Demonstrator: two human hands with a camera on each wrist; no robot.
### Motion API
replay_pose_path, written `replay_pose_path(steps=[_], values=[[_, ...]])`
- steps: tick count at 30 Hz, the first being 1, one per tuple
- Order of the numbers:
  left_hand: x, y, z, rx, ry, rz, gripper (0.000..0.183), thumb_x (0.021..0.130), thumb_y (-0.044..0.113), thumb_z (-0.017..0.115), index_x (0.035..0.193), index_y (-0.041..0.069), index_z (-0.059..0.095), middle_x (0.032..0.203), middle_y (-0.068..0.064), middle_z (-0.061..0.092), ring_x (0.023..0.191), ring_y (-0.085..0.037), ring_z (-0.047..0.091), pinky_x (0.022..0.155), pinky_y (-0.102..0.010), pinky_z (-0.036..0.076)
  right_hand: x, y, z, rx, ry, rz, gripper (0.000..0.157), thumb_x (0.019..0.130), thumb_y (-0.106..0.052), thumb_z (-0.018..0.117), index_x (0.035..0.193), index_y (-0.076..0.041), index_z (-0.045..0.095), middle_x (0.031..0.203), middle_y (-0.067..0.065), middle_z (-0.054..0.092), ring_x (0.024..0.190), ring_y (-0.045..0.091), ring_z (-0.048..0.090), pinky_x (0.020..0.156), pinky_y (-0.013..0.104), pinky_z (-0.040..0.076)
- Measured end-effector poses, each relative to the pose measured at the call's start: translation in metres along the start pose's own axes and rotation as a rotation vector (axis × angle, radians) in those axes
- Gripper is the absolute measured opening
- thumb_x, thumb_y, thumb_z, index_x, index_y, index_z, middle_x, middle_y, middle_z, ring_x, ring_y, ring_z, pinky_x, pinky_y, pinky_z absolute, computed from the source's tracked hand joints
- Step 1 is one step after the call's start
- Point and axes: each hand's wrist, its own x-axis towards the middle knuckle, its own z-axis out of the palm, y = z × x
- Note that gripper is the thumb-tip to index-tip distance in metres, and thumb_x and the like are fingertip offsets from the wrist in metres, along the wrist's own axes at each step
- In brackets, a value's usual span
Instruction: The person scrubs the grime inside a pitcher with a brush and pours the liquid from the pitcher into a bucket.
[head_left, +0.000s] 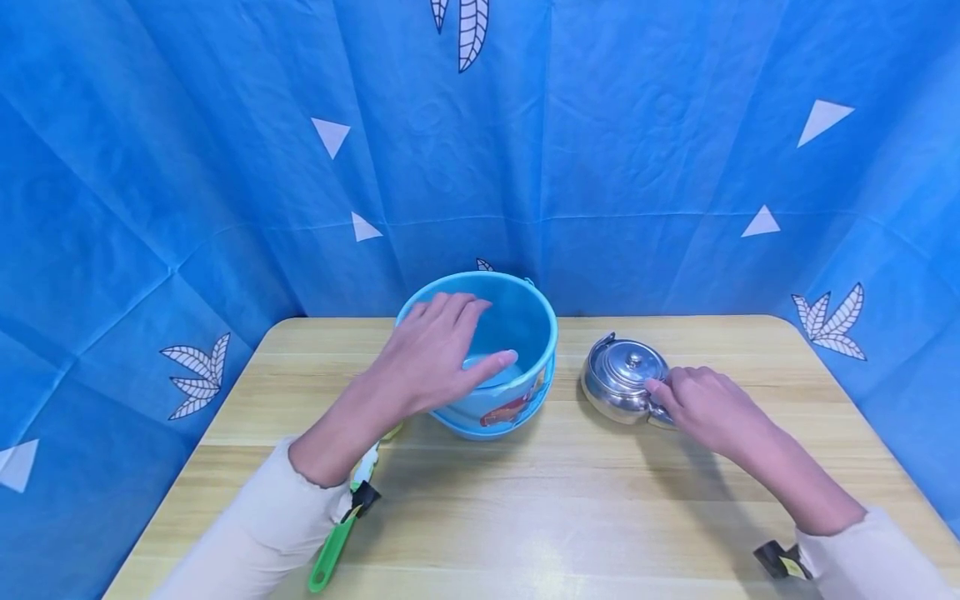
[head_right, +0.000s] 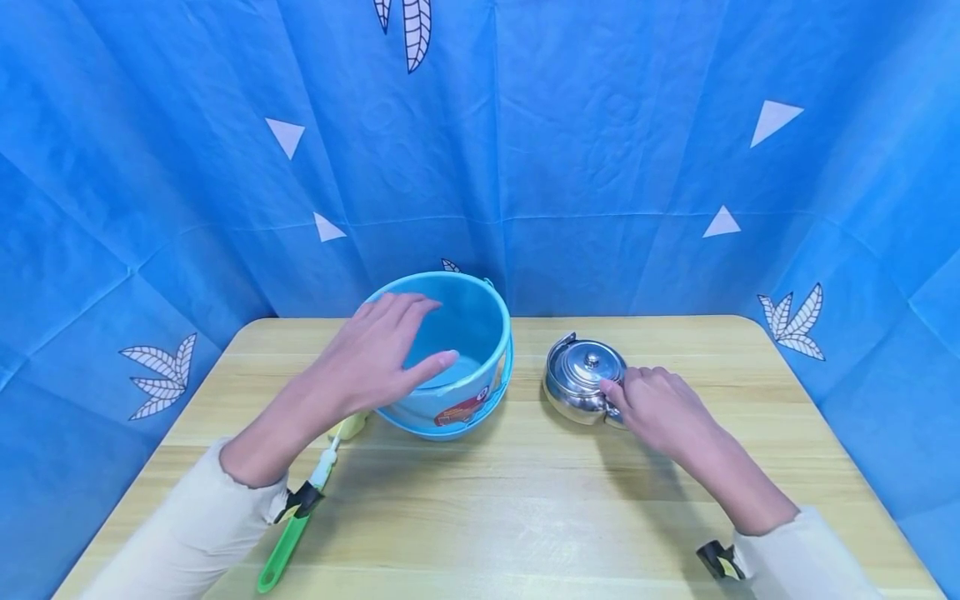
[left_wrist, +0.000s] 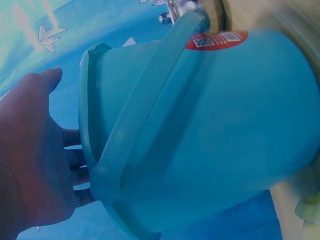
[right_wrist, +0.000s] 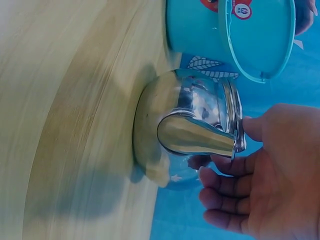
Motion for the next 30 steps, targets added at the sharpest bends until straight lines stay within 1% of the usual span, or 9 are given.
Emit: replay_pose_path(steps=[3,8,10,12,15,17,21,24,30], values=[[0.001,0.002,0.002,0.001,0.003,0.009,0.084,0.096,0.076,0.042,0.153,0.015,0.047,0.153,-0.006,0.053,0.142,-0.029,0.047,0.113,-0.055,0.046,0.001,-0.001,0.001,0.013,-0.011,0.013,0.046,0.111,-0.040,0.043,0.090,-0.003,0.063,0.072,0.003,0.055,0.072,0.022,0.054,0.065,0.040,0.047],[0.003,0.006,0.004,0.010,0.010,0.019,0.083,0.096,0.076,0.041,0.152,0.016,0.047,0.152,-0.006,0.054,0.139,-0.029,0.049,0.110,-0.053,0.048,0.001,-0.002,0.002,0.050,-0.040,0.045,0.053,0.111,-0.042,0.040,0.103,0.004,0.064,0.079,0.006,0.061,0.078,0.026,0.061,0.070,0.047,0.052],[0.004,0.009,0.005,0.011,0.012,0.024,0.082,0.096,0.076,0.042,0.152,0.016,0.048,0.152,-0.006,0.054,0.139,-0.029,0.049,0.110,-0.053,0.049,0.001,-0.003,0.003,0.058,-0.051,0.055,0.056,0.111,-0.043,0.038,0.108,0.007,0.064,0.083,0.009,0.064,0.082,0.030,0.064,0.073,0.050,0.053],[0.004,0.011,0.005,0.007,0.012,0.030,0.082,0.096,0.075,0.041,0.152,0.016,0.048,0.152,-0.006,0.054,0.139,-0.029,0.049,0.109,-0.053,0.049,0.002,-0.004,0.004,0.063,-0.061,0.062,0.058,0.112,-0.043,0.036,0.113,0.009,0.062,0.089,0.015,0.068,0.089,0.037,0.068,0.078,0.055,0.055],[0.005,0.014,0.006,0.006,0.011,0.039,0.081,0.097,0.075,0.040,0.152,0.016,0.047,0.153,-0.006,0.053,0.139,-0.028,0.048,0.109,-0.052,0.049,0.002,-0.005,0.005,0.062,-0.071,0.068,0.058,0.112,-0.042,0.033,0.115,0.010,0.060,0.095,0.020,0.069,0.096,0.045,0.068,0.082,0.059,0.055],[0.005,0.016,0.007,0.008,0.012,0.046,0.080,0.097,0.074,0.040,0.152,0.016,0.047,0.153,-0.005,0.053,0.139,-0.028,0.048,0.109,-0.052,0.049,0.002,-0.005,0.006,0.060,-0.073,0.069,0.058,0.112,-0.041,0.032,0.115,0.011,0.059,0.096,0.022,0.069,0.097,0.046,0.068,0.083,0.060,0.055],[0.006,0.021,0.008,0.023,0.018,0.057,0.079,0.098,0.073,0.041,0.152,0.016,0.048,0.153,-0.005,0.053,0.139,-0.027,0.049,0.109,-0.051,0.050,0.002,-0.007,0.006,0.052,-0.064,0.062,0.052,0.112,-0.037,0.032,0.108,0.008,0.058,0.085,0.015,0.065,0.084,0.036,0.067,0.076,0.055,0.055],[0.007,0.024,0.008,0.032,0.021,0.059,0.079,0.097,0.073,0.041,0.152,0.017,0.048,0.152,-0.004,0.054,0.139,-0.027,0.049,0.109,-0.050,0.050,0.003,-0.008,0.007,0.045,-0.052,0.057,0.047,0.112,-0.034,0.032,0.101,0.004,0.057,0.077,0.010,0.059,0.075,0.028,0.062,0.070,0.050,0.054],[0.008,0.030,0.009,0.036,0.023,0.069,0.077,0.098,0.073,0.041,0.151,0.017,0.048,0.151,-0.004,0.054,0.138,-0.025,0.049,0.109,-0.049,0.050,0.003,-0.008,0.010,0.041,-0.044,0.065,0.041,0.111,-0.032,0.031,0.095,-0.001,0.054,0.072,0.007,0.054,0.068,0.024,0.055,0.063,0.044,0.050]])
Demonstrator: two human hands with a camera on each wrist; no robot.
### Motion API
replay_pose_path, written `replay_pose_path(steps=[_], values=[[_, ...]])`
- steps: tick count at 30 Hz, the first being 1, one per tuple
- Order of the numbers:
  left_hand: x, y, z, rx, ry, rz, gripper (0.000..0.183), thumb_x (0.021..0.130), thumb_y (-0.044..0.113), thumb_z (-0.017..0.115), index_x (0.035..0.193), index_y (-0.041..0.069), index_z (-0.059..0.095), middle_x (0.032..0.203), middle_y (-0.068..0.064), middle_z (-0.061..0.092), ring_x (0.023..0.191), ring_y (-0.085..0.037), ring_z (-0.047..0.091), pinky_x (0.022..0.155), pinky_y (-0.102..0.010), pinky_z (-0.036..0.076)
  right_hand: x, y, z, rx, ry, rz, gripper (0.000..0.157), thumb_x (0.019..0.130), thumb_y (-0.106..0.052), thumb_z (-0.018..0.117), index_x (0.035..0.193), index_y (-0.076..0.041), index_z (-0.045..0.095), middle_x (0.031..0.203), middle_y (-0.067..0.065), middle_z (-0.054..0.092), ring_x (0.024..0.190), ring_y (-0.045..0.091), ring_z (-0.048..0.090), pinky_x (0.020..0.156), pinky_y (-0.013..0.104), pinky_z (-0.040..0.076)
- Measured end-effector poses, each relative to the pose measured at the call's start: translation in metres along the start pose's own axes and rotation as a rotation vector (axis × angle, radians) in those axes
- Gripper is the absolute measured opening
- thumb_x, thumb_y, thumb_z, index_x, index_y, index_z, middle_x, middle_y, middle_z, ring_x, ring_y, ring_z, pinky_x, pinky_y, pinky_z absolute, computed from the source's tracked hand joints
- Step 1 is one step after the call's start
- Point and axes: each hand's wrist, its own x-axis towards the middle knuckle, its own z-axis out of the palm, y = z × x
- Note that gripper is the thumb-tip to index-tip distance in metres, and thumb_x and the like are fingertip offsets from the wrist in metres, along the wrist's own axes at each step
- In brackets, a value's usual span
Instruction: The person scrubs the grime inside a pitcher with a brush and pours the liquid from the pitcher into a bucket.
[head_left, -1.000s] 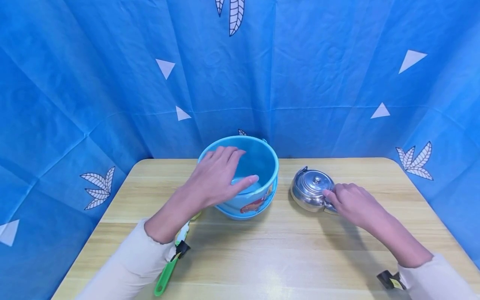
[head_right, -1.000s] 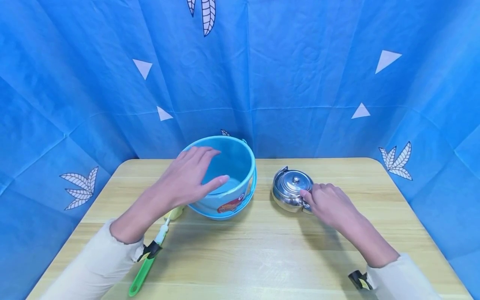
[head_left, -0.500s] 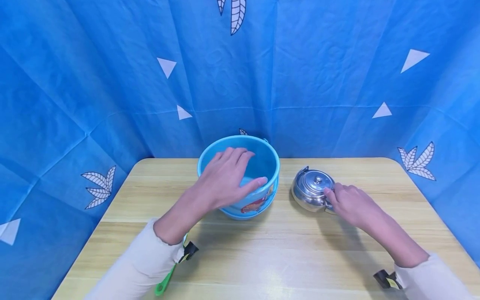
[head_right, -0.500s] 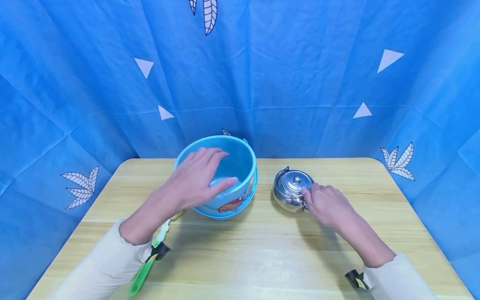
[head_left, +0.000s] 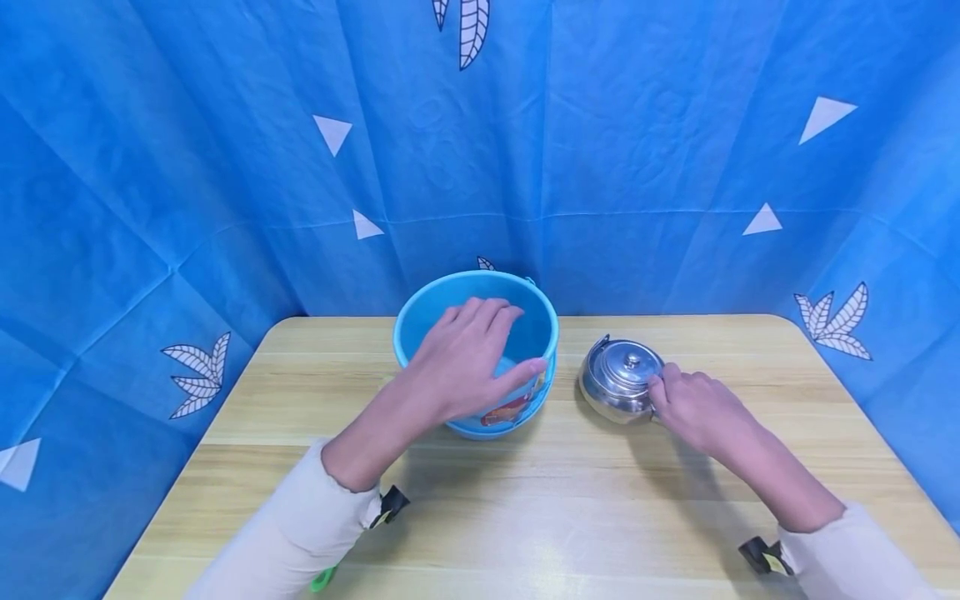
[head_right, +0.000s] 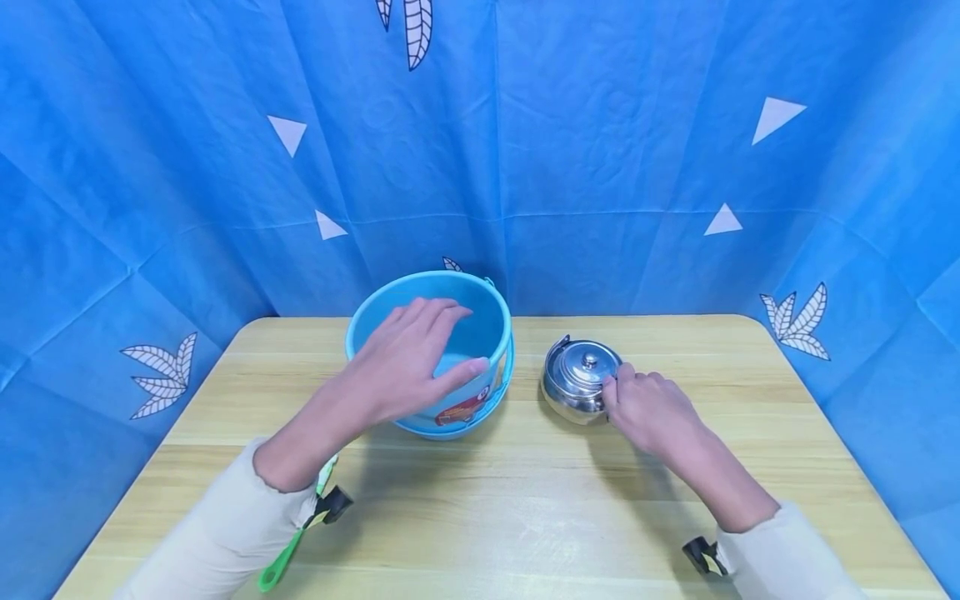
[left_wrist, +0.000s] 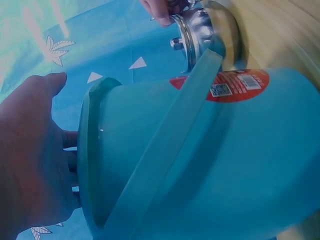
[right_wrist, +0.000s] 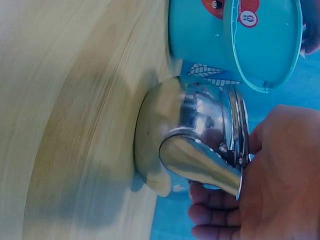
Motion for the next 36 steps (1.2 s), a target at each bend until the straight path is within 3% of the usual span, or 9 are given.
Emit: replay_pose_path(steps=[7,16,24,36], values=[[0.003,0.007,0.000,-0.007,-0.002,0.006,0.076,0.098,0.072,0.040,0.151,0.018,0.048,0.152,-0.003,0.054,0.138,-0.025,0.049,0.109,-0.048,0.050,0.001,0.001,0.002,0.000,-0.014,0.004,0.039,0.111,-0.031,0.029,0.092,-0.004,0.051,0.068,0.005,0.050,0.064,0.022,0.050,0.058,0.037,0.044],[0.009,0.018,0.003,-0.022,-0.023,0.025,0.076,0.100,0.072,0.036,0.152,0.018,0.047,0.153,-0.004,0.053,0.141,-0.025,0.048,0.111,-0.048,0.048,0.001,0.002,0.002,-0.001,-0.013,0.014,0.038,0.111,-0.031,0.027,0.090,-0.006,0.048,0.068,0.006,0.049,0.064,0.022,0.048,0.059,0.035,0.041],[0.013,0.026,0.006,0.006,-0.013,0.038,0.073,0.101,0.069,0.040,0.151,0.018,0.048,0.152,-0.002,0.054,0.140,-0.023,0.048,0.113,-0.045,0.047,0.003,0.002,0.000,-0.025,-0.007,0.012,0.036,0.109,-0.029,0.028,0.088,-0.007,0.047,0.069,0.006,0.049,0.064,0.023,0.047,0.059,0.036,0.040],[0.019,0.036,0.012,0.046,0.039,0.119,0.066,0.104,0.062,0.043,0.144,0.011,0.054,0.142,-0.003,0.058,0.133,-0.021,0.051,0.114,-0.038,0.046,0.005,0.003,-0.001,-0.044,-0.011,-0.003,0.032,0.107,-0.027,0.029,0.089,-0.007,0.047,0.069,0.006,0.049,0.066,0.023,0.046,0.060,0.035,0.039]])
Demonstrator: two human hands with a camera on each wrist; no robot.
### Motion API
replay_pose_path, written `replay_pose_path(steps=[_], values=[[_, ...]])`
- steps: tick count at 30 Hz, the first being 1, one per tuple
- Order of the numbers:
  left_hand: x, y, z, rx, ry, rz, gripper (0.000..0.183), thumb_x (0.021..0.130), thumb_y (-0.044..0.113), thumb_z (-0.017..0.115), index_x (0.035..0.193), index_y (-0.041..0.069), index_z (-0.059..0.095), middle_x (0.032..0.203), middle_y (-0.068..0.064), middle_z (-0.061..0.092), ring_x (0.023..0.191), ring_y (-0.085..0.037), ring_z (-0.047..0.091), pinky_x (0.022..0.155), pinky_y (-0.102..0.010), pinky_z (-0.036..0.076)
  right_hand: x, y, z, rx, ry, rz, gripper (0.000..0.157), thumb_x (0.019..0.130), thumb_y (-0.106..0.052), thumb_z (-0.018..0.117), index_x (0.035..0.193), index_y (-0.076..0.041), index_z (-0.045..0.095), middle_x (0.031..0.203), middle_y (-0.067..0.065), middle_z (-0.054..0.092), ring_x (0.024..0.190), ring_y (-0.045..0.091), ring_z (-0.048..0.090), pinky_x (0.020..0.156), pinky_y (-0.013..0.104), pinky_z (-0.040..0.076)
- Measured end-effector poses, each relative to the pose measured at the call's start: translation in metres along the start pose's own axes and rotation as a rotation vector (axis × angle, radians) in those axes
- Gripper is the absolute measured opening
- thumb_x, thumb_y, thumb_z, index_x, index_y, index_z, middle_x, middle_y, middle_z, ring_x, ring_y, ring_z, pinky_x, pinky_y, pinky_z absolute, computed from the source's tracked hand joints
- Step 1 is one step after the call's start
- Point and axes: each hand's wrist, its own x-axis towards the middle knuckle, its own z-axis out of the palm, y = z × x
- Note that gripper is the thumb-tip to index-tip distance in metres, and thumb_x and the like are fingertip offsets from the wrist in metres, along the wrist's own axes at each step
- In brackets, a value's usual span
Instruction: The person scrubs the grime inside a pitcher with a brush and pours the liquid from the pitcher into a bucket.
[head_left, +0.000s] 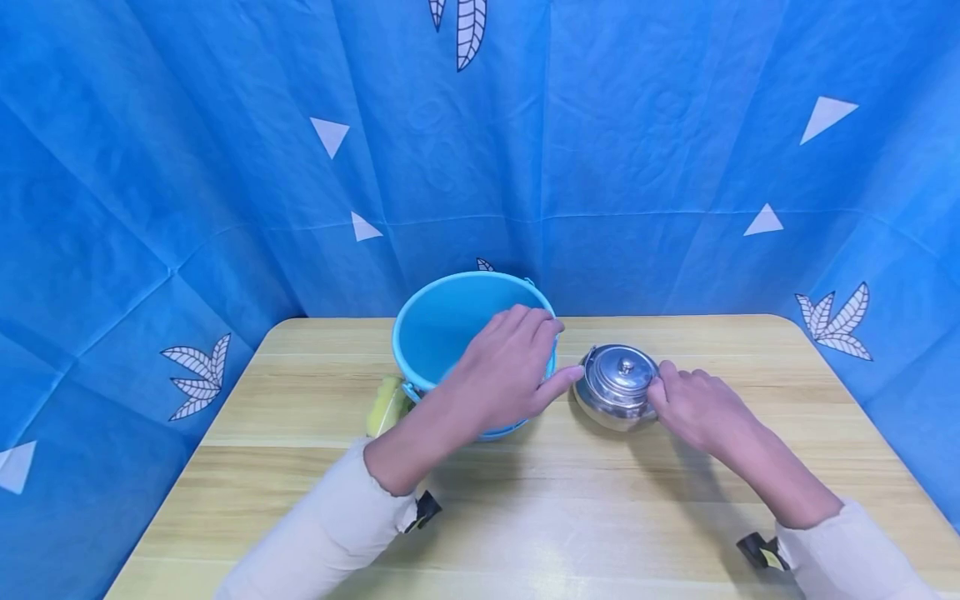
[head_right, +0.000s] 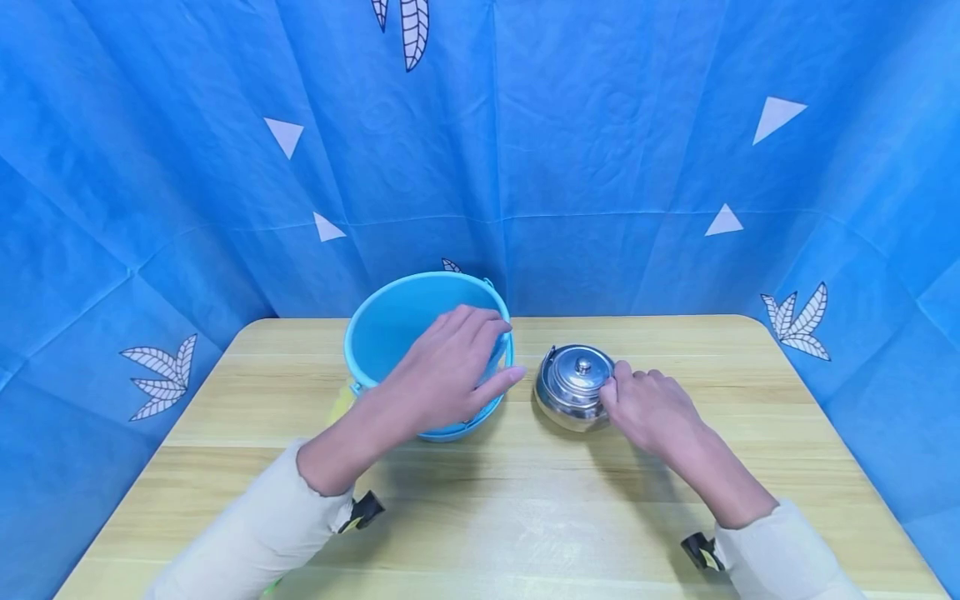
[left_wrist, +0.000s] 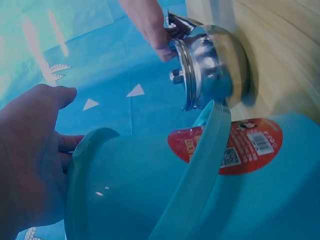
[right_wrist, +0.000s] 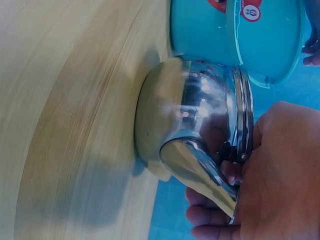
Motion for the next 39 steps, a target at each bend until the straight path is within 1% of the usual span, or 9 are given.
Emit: replay_pose_path(steps=[6,11,15,18,24,27,30,34,39], values=[[0.004,0.006,0.004,0.033,0.018,0.026,0.061,0.104,0.059,0.046,0.139,0.010,0.058,0.136,-0.003,0.061,0.128,-0.020,0.053,0.112,-0.035,0.048,0.001,0.002,0.000,-0.012,0.014,-0.015,0.028,0.105,-0.025,0.032,0.090,-0.007,0.047,0.070,0.006,0.048,0.067,0.023,0.046,0.061,0.035,0.039],[0.006,0.011,0.007,0.076,0.038,0.063,0.057,0.106,0.056,0.044,0.136,0.010,0.060,0.132,-0.003,0.063,0.124,-0.020,0.054,0.112,-0.034,0.047,0.002,0.002,0.000,-0.019,0.022,-0.027,0.024,0.103,-0.023,0.035,0.093,-0.007,0.049,0.072,0.006,0.050,0.067,0.023,0.046,0.061,0.035,0.039],[0.008,0.015,0.011,0.078,0.048,0.075,0.052,0.107,0.052,0.044,0.134,0.010,0.061,0.129,-0.002,0.063,0.119,-0.019,0.054,0.111,-0.034,0.046,0.003,0.002,0.000,-0.018,0.009,-0.018,0.023,0.102,-0.025,0.037,0.096,-0.007,0.050,0.074,0.007,0.052,0.069,0.024,0.047,0.063,0.036,0.039],[0.010,0.018,0.013,0.098,0.056,0.084,0.050,0.107,0.050,0.044,0.132,0.010,0.062,0.127,-0.002,0.065,0.118,-0.019,0.055,0.110,-0.033,0.047,0.003,0.002,0.000,-0.019,0.003,-0.012,0.024,0.102,-0.026,0.038,0.097,-0.006,0.051,0.075,0.007,0.053,0.070,0.024,0.048,0.064,0.036,0.040],[0.012,0.026,0.018,0.165,0.041,0.107,0.046,0.107,0.047,0.044,0.129,0.011,0.064,0.122,-0.001,0.067,0.114,-0.018,0.056,0.105,-0.031,0.049,0.003,0.002,0.000,-0.033,0.016,-0.023,0.023,0.102,-0.026,0.039,0.097,-0.006,0.051,0.075,0.007,0.053,0.070,0.024,0.048,0.063,0.037,0.041],[0.013,0.030,0.019,0.221,0.023,0.115,0.047,0.107,0.048,0.042,0.129,0.012,0.064,0.121,0.000,0.067,0.112,-0.017,0.055,0.102,-0.029,0.050,0.003,0.002,0.000,-0.038,0.024,-0.030,0.022,0.102,-0.025,0.039,0.095,-0.007,0.050,0.073,0.006,0.051,0.069,0.024,0.047,0.062,0.036,0.040],[0.014,0.034,0.021,0.257,0.026,0.123,0.047,0.107,0.048,0.043,0.129,0.012,0.064,0.118,0.001,0.067,0.109,-0.016,0.055,0.099,-0.028,0.050,0.002,0.002,0.001,-0.044,0.031,-0.033,0.021,0.101,-0.024,0.039,0.094,-0.008,0.049,0.072,0.006,0.050,0.068,0.024,0.047,0.062,0.036,0.039],[0.015,0.038,0.025,0.283,0.045,0.138,0.045,0.107,0.046,0.044,0.127,0.012,0.065,0.115,0.001,0.067,0.106,-0.016,0.055,0.098,-0.028,0.050,0.002,0.002,0.001,-0.055,0.039,-0.037,0.020,0.101,-0.024,0.040,0.093,-0.008,0.049,0.071,0.006,0.050,0.067,0.024,0.046,0.061,0.036,0.039],[0.016,0.044,0.033,0.317,0.087,0.172,0.038,0.106,0.042,0.045,0.118,0.013,0.066,0.106,0.002,0.067,0.099,-0.016,0.053,0.092,-0.027,0.049,0.002,0.002,0.001,-0.068,0.041,-0.042,0.019,0.100,-0.024,0.041,0.092,-0.008,0.048,0.070,0.005,0.048,0.066,0.023,0.045,0.060,0.034,0.037]])
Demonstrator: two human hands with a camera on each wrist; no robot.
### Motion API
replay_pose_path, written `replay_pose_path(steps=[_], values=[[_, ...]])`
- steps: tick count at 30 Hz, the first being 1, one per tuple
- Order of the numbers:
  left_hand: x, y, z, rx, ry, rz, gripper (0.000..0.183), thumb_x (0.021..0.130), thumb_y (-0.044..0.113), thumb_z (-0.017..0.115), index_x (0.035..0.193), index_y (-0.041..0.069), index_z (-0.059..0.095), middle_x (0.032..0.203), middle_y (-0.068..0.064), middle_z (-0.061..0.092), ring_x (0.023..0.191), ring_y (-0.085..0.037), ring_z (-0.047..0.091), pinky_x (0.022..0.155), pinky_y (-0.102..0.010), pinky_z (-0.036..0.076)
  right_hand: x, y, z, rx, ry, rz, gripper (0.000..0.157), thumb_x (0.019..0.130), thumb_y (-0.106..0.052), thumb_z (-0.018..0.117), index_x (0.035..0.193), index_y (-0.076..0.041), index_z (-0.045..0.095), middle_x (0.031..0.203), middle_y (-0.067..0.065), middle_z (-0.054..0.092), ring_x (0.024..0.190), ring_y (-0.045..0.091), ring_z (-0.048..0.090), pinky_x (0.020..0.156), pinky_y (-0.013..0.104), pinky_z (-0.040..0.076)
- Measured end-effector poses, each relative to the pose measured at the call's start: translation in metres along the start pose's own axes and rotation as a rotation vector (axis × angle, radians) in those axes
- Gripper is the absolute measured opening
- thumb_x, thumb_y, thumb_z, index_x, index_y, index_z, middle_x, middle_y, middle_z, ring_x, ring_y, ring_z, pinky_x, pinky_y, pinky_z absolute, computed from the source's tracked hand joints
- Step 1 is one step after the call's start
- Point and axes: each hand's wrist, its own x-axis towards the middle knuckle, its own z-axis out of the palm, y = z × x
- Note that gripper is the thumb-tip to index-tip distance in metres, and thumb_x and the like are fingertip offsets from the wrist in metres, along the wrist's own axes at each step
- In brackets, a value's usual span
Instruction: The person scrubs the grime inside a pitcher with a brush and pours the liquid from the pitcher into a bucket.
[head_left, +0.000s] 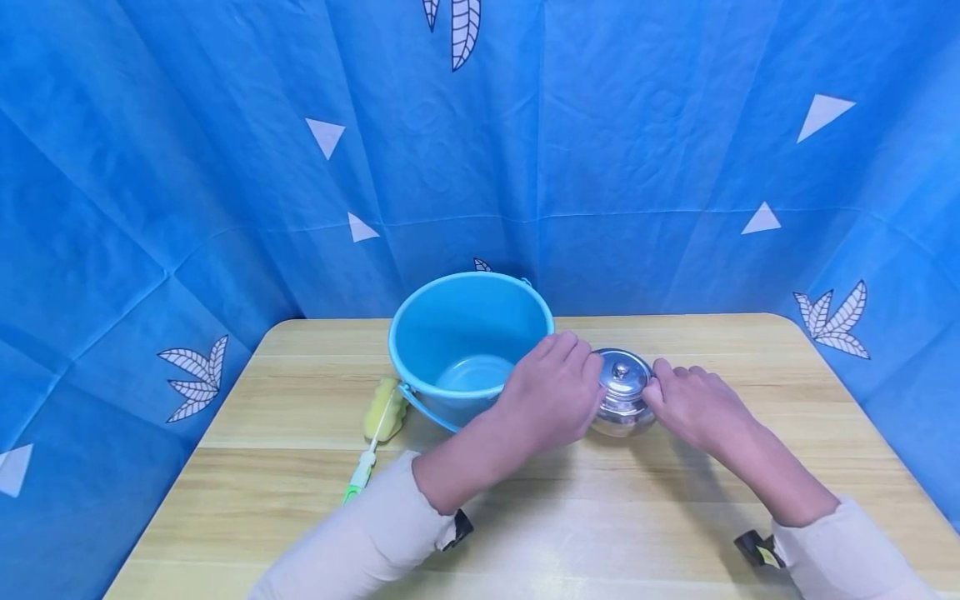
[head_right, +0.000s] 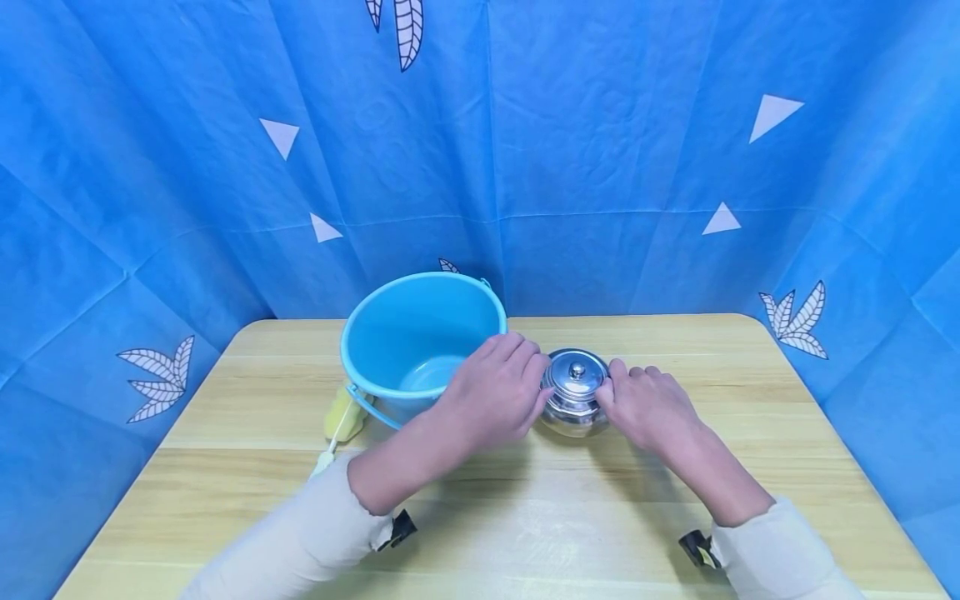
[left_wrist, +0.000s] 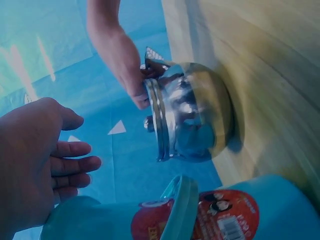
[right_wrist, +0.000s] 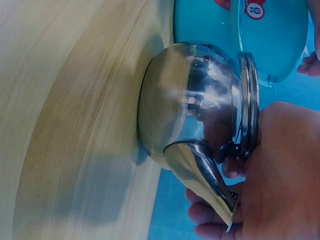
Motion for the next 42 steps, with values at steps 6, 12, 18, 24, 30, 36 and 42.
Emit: replay_pose_path(steps=[6,12,18,24,30,36,42], values=[[0.002,0.009,0.005,0.039,0.026,0.029,0.035,0.105,0.039,0.045,0.115,0.013,0.066,0.102,0.002,0.066,0.095,-0.016,0.052,0.086,-0.026,0.050,0.000,-0.001,-0.001,0.030,-0.021,0.016,0.020,0.100,-0.024,0.042,0.095,-0.007,0.049,0.072,0.005,0.048,0.064,0.021,0.045,0.057,0.032,0.035],[0.004,0.017,0.010,0.069,0.009,0.049,0.033,0.103,0.034,0.044,0.114,0.011,0.066,0.098,0.001,0.064,0.089,-0.015,0.049,0.076,-0.023,0.048,-0.001,-0.001,-0.002,0.049,-0.032,0.014,0.017,0.099,-0.022,0.042,0.097,-0.006,0.047,0.074,0.007,0.047,0.066,0.020,0.045,0.054,0.031,0.036],[0.004,0.022,0.018,0.075,0.054,0.028,0.029,0.101,0.029,0.046,0.108,0.010,0.066,0.089,0.001,0.062,0.081,-0.014,0.049,0.066,-0.021,0.047,-0.002,0.001,-0.002,0.034,-0.014,-0.028,0.012,0.098,-0.018,0.044,0.097,-0.006,0.044,0.074,0.006,0.045,0.066,0.019,0.043,0.052,0.030,0.035],[0.004,0.025,0.027,0.105,0.080,0.012,0.030,0.100,0.030,0.048,0.108,0.009,0.066,0.085,0.001,0.061,0.075,-0.013,0.050,0.063,-0.021,0.045,-0.006,0.004,-0.001,-0.118,0.036,-0.203,0.012,0.094,-0.010,0.050,0.090,-0.009,0.039,0.079,0.005,0.039,0.067,0.018,0.038,0.051,0.029,0.032],[0.005,0.025,0.037,0.139,0.072,0.008,0.029,0.099,0.031,0.049,0.103,0.008,0.066,0.081,0.002,0.059,0.071,-0.013,0.048,0.065,-0.023,0.044,-0.008,0.006,-0.001,-0.169,0.055,-0.255,0.015,0.093,-0.008,0.053,0.090,-0.009,0.038,0.081,0.005,0.039,0.067,0.018,0.038,0.050,0.029,0.032],[0.007,0.025,0.047,0.170,0.062,-0.008,0.027,0.100,0.025,0.047,0.096,0.009,0.068,0.081,0.000,0.063,0.071,-0.014,0.055,0.070,-0.026,0.048,-0.007,0.005,-0.001,-0.080,0.017,-0.171,0.011,0.096,-0.013,0.050,0.093,-0.008,0.040,0.078,0.005,0.041,0.067,0.018,0.040,0.050,0.029,0.033],[0.010,0.026,0.053,0.245,0.002,-0.019,0.032,0.102,0.023,0.042,0.094,0.010,0.070,0.077,0.001,0.064,0.069,-0.013,0.057,0.069,-0.028,0.049,-0.006,0.003,-0.001,0.012,-0.005,-0.072,0.012,0.098,-0.017,0.045,0.097,-0.006,0.042,0.074,0.006,0.044,0.066,0.020,0.042,0.051,0.030,0.035]])
